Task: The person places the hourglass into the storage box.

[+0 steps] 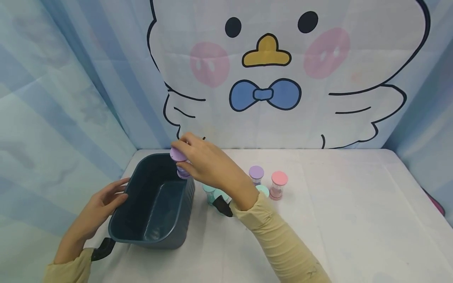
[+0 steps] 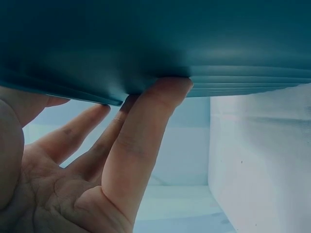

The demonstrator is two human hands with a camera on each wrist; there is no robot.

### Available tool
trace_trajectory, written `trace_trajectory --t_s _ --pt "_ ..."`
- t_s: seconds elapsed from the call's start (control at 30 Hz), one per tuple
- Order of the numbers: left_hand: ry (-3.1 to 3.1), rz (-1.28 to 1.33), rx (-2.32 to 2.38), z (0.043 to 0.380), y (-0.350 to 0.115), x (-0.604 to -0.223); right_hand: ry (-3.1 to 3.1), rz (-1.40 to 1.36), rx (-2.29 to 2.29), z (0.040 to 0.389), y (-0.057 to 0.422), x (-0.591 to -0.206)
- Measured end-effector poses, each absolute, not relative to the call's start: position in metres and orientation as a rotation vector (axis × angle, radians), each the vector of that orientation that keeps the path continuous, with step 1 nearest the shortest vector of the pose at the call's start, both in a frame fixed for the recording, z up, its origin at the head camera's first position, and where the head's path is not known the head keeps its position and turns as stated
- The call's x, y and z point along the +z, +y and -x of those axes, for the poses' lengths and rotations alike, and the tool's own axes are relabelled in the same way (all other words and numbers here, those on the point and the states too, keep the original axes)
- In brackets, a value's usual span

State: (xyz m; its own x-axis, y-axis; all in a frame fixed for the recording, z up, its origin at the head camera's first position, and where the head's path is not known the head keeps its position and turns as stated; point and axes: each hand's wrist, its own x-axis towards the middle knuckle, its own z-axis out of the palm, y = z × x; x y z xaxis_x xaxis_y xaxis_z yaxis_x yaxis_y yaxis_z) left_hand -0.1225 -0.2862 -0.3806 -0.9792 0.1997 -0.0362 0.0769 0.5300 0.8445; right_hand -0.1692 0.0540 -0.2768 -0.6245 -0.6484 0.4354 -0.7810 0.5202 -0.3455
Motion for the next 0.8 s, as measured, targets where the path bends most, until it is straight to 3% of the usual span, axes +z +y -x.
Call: trace_trajectory --t_s 0.8 --pt "2.624 -0.232 1.455 0.123 -0.285 -0.38 -2.65 -1.23 0.728 0.185 0.019 -0.287"
